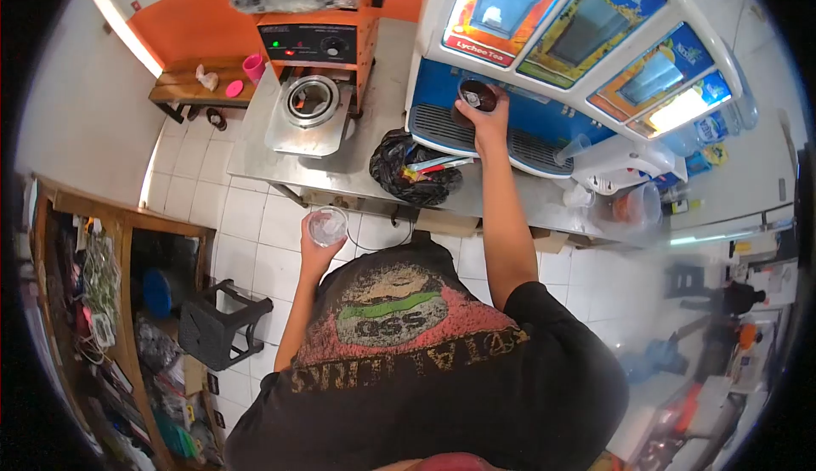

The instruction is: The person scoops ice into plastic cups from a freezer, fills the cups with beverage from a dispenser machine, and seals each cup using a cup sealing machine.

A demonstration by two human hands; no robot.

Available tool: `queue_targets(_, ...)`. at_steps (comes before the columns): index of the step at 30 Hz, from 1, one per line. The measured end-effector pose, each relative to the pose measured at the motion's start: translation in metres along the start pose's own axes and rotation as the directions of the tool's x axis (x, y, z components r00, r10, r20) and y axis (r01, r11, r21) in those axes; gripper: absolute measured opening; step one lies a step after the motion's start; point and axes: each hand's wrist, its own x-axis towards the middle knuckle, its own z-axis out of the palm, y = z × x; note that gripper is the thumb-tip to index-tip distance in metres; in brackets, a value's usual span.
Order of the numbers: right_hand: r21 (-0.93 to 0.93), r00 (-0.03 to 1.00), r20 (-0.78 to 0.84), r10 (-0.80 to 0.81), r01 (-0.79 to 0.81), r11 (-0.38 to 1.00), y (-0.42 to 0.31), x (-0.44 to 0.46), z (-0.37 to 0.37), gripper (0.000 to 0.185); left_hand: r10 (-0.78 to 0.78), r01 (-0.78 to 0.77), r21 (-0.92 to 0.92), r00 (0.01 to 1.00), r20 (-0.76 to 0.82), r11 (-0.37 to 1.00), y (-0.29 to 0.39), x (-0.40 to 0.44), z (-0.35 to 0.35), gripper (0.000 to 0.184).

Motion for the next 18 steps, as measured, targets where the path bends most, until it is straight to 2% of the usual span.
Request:
queue_targets(2, 0.008, 0.999, -0.013, -0.037, 0.038, 0.999, 0.002, -0.006, -0.013, 0.083, 0.000, 0.000, -0.008, 0.999, 0.044, 1.000, 0.001, 0.000, 0.002, 0.078)
queue_targets(4, -0.149, 0.997, -0.013, -0.081, 0.078, 0.986, 0.003, -0.022, -0.028, 0.082, -0.007, 0.009, -0.027, 0.998, 0.065, 1.000, 0.003, 0.002, 0.006, 0.078)
queue_targets(5, -0.134, 0.993, -0.048, -0.112, 0.104, 0.986, 0.008, -0.029, -0.035, 0.080, -0.028, 0.032, -0.037, 0.996, 0.088, 0.999, 0.005, 0.003, 0.008, 0.079)
queue_targets(8, -0.119, 0.993, -0.088, -0.081, 0.070, 0.990, 0.020, -0.054, -0.062, 0.081, -0.033, 0.034, -0.004, 0.987, 0.158, 0.999, 0.009, 0.009, 0.016, 0.079)
queue_targets(10, -0.133, 0.979, -0.164, -0.119, 0.098, 0.986, 0.029, -0.072, -0.077, 0.080, -0.033, 0.037, -0.016, 0.981, 0.193, 0.999, 0.007, 0.012, 0.023, 0.079)
queue_targets(12, -0.129, 0.989, -0.142, -0.051, 0.032, 0.991, 0.043, -0.085, -0.093, 0.079, -0.026, 0.033, -0.030, 0.976, 0.218, 0.999, 0.009, 0.020, 0.033, 0.080)
queue_targets(13, -0.237, 0.984, -0.145, -0.098, 0.062, 0.969, 0.051, -0.092, -0.100, 0.079, -0.020, 0.022, -0.005, 0.968, 0.250, 1.000, 0.010, 0.022, 0.037, 0.080)
queue_targets(18, -0.273, 0.967, -0.214, -0.140, 0.078, 0.959, 0.085, -0.114, -0.133, 0.083, -0.019, 0.012, 0.022, 0.937, 0.348, 1.000, 0.027, 0.033, 0.067, 0.081)
